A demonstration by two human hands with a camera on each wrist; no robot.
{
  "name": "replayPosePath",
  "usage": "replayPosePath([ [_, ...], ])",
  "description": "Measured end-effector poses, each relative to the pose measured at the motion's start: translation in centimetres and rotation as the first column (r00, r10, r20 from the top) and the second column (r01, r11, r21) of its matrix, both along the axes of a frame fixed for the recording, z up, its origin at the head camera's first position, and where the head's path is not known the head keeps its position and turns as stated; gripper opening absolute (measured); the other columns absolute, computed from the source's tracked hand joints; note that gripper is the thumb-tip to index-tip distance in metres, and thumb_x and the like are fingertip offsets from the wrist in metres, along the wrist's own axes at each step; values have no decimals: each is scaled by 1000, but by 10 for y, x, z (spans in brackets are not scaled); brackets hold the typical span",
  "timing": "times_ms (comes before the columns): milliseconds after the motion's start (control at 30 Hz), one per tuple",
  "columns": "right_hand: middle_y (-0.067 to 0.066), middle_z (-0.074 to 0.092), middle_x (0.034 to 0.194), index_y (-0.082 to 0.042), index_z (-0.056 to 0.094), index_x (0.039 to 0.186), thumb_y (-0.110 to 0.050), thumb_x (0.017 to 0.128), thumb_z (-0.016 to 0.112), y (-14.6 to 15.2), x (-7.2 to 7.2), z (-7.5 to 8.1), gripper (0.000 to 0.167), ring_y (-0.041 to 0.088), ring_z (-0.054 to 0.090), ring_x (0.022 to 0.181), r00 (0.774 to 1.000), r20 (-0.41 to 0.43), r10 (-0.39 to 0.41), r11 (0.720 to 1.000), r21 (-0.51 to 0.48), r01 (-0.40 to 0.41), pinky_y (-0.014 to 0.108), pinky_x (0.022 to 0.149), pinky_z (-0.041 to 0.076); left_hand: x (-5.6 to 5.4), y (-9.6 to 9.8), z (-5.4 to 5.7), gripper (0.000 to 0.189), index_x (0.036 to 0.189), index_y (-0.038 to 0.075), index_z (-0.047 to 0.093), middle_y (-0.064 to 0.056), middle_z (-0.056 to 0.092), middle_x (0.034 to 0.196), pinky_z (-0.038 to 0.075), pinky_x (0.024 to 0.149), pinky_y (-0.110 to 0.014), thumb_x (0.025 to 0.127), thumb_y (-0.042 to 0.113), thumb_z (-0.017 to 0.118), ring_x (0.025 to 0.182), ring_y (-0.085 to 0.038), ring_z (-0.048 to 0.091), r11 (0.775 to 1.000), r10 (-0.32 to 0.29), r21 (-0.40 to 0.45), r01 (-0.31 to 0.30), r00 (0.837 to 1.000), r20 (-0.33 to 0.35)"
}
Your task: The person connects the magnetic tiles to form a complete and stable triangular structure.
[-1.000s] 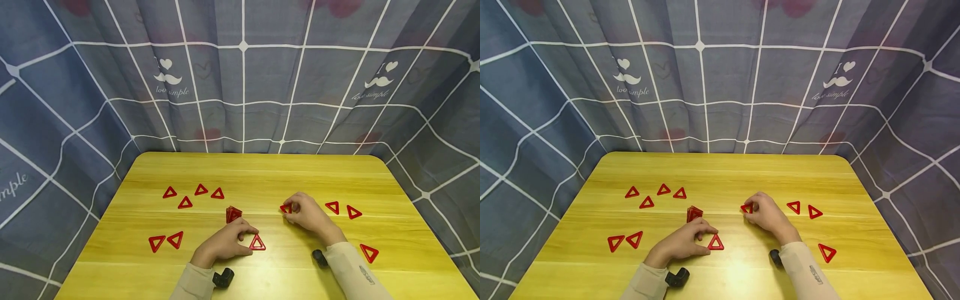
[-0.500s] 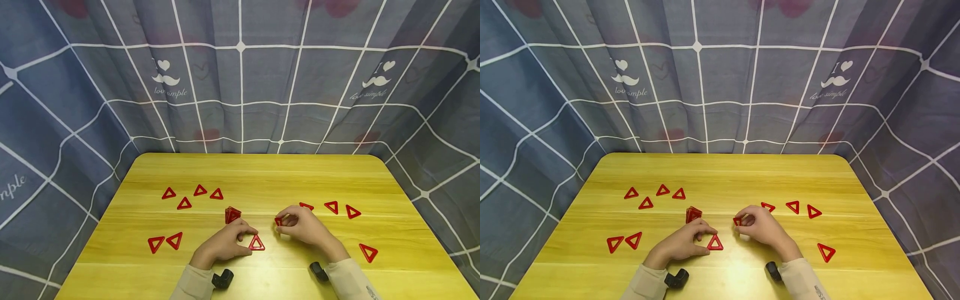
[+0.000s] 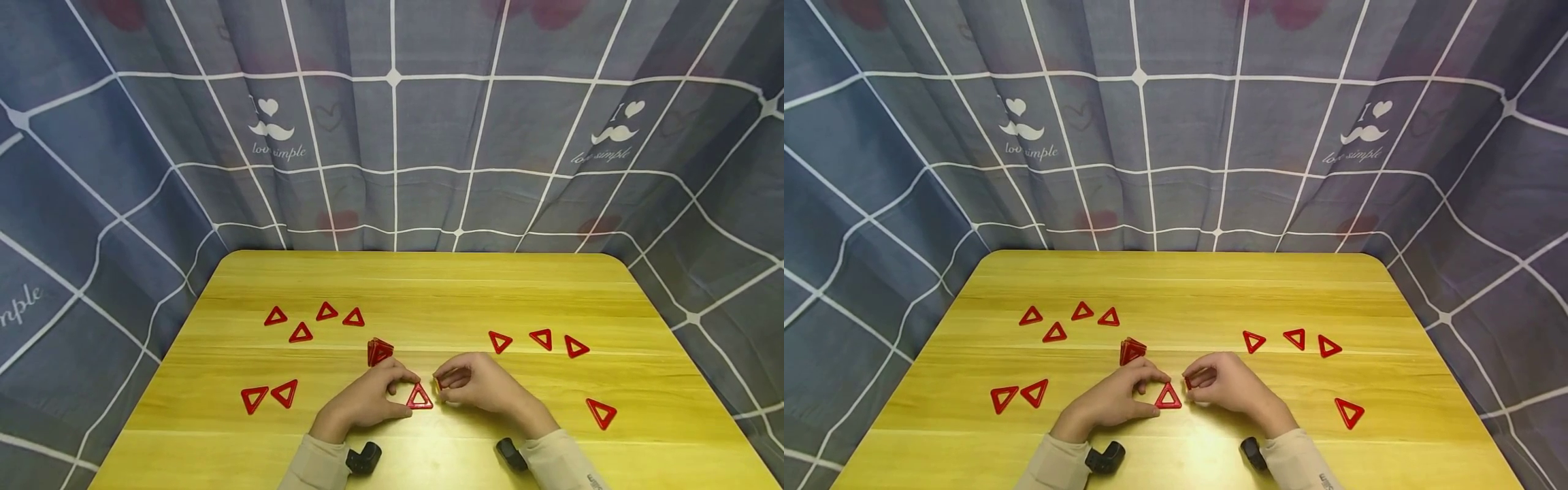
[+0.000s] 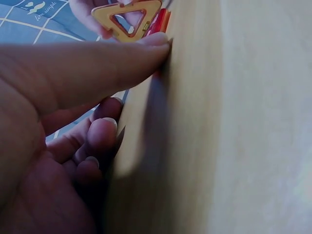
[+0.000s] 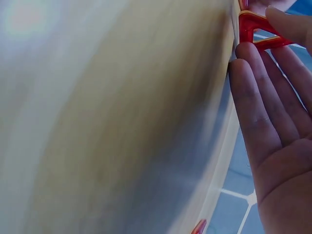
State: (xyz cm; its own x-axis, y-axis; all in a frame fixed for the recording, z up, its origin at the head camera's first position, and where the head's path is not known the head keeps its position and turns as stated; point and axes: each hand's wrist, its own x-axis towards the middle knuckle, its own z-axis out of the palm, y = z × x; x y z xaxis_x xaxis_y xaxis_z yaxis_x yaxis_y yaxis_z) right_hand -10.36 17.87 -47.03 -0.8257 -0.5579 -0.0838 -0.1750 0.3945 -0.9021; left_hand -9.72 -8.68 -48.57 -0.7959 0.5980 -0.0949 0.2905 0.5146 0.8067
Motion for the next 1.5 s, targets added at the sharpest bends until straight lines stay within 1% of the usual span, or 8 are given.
replayPosePath([
  [267, 6, 73, 101, -4, 75, 107, -7, 85, 81, -15, 3, 1, 23, 17, 71, 90, 999, -27, 28, 999, 24, -27, 27, 78, 56, 1, 0, -2, 43, 126, 18, 69, 4, 50, 106, 44, 76, -28, 85, 24, 83, 90, -13, 48, 1000, 11, 18, -11, 1000, -8],
  [533, 5, 73, 95, -4, 74, 103, -6, 86, 80, -22, 8, 1, 18, 14, 70, 86, 999, -20, 36, 999, 10, -36, 27, 76, 56, 2, 1, -2, 45, 127, 18, 68, 6, 50, 108, 44, 77, -27, 85, 23, 83, 90, -12, 49, 1000, 15, 15, -14, 1000, -27],
  [733, -6, 69, 81, -6, 75, 96, -7, 83, 83, -22, 9, 0, 15, 7, 65, 74, 993, -113, 21, 995, 99, -10, 26, 68, 55, 2, 0, -2, 52, 135, 17, 63, 6, 51, 113, 45, 79, -28, 86, 23, 82, 93, -12, 49, 1000, 2, 20, -2, 1000, -11],
  [867, -8, 69, 82, -6, 79, 96, -5, 84, 81, -23, 9, 0, 12, 4, 61, 72, 987, -157, 32, 991, 134, -11, 24, 66, 53, 1, -1, -3, 52, 137, 19, 63, 9, 50, 121, 46, 85, -30, 88, 25, 81, 98, -12, 52, 999, -28, 21, 28, 999, -25],
  [1000, -7, 71, 88, -8, 81, 98, -1, 85, 78, -25, 9, 2, 15, 2, 59, 76, 978, -202, 50, 987, 162, -17, 24, 67, 52, 1, -2, -3, 48, 133, 20, 65, 11, 50, 124, 45, 92, -33, 88, 25, 81, 106, -12, 52, 998, -48, 44, 49, 998, -31],
  [1100, -8, 71, 86, -8, 81, 97, 0, 84, 78, -25, 9, 4, 16, 1, 58, 75, 975, -216, 48, 983, 181, -9, 24, 67, 51, 0, -1, -4, 42, 127, 20, 68, 12, 52, 123, 45, 93, -33, 87, 25, 82, 109, -11, 52, 996, -55, 67, 58, 998, -39],
  [1267, -10, 67, 77, -7, 79, 91, -1, 82, 80, -28, 11, 5, 11, 0, 58, 69, 979, -200, 38, 981, 192, 1, 24, 63, 51, 0, -2, -6, 35, 119, 22, 70, 11, 56, 119, 46, 87, -30, 86, 24, 82, 101, -13, 54, 994, -55, 95, 60, 997, -53],
  [1500, -11, 66, 75, -9, 77, 87, -3, 82, 81, -30, 12, 5, 9, 2, 59, 68, 983, -183, 5, 977, 208, 34, 25, 63, 51, 2, 0, -5, 34, 117, 22, 70, 12, 60, 117, 44, 92, -31, 86, 25, 83, 104, -11, 55, 993, -37, 112, 40, 999, -28],
])
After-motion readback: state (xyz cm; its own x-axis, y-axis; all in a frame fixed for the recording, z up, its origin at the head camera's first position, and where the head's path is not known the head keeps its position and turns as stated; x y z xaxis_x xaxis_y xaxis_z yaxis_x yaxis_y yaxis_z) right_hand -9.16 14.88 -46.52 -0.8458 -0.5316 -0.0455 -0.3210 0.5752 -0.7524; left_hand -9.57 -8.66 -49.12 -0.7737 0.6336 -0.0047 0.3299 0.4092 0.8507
